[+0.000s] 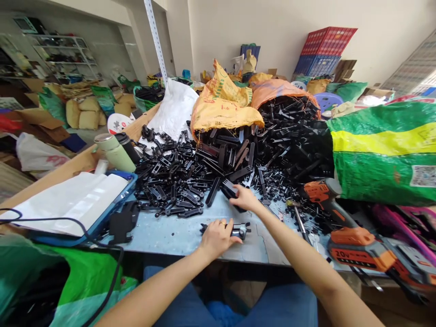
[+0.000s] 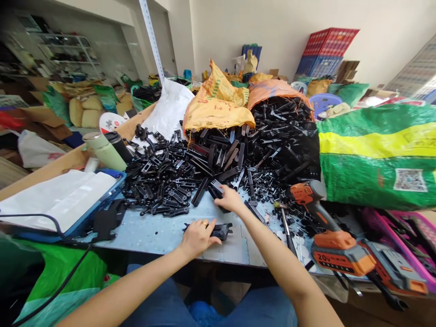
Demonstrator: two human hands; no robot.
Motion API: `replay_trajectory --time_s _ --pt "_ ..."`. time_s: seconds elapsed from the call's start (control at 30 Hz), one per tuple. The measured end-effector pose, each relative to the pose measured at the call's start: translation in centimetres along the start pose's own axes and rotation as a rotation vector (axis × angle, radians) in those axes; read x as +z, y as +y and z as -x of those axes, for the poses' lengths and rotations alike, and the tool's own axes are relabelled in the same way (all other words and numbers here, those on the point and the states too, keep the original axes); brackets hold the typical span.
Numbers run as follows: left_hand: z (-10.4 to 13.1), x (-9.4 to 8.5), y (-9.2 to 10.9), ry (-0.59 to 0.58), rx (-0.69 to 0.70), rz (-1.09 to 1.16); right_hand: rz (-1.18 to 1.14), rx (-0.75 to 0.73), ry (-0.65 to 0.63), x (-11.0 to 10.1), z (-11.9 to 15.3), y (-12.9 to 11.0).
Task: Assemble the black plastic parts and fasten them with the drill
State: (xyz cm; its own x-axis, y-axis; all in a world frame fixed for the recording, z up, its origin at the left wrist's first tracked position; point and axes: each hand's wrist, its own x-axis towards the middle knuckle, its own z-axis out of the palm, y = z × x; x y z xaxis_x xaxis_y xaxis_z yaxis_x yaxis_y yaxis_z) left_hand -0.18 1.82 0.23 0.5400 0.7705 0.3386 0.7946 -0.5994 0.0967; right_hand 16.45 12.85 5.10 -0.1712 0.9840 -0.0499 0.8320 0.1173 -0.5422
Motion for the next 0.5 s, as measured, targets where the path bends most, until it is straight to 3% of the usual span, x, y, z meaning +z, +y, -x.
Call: replay_trajectory --time_s 0.07,0.17,0.27,0.37,0.5 --pt "-2.7 1.5 -0.6 -0.016 0.040 -0.009 -0.123 0.002 0.061 -2.5 0.2 2.1" --pt "-8.0 3.1 -2.3 -0.019 0.074 -0.020 -0.530 -0.006 0.151 -5.4 1.4 3.9" --pt "-11.8 3.1 -3.9 -0.001 0.085 -0.018 -0.849 -0.025 0.118 -5.8 3.5 4.1" --pt "-11.2 1.5 -4.9 0.054 0.020 -0.030 -0.977 0.001 0.051 -3.9 6.1 3.8" --pt "-5.6 -1.3 -8.5 0.089 -0.384 -0.121 -1.081 0.086 -0.086 -0.5 8.6 3.6"
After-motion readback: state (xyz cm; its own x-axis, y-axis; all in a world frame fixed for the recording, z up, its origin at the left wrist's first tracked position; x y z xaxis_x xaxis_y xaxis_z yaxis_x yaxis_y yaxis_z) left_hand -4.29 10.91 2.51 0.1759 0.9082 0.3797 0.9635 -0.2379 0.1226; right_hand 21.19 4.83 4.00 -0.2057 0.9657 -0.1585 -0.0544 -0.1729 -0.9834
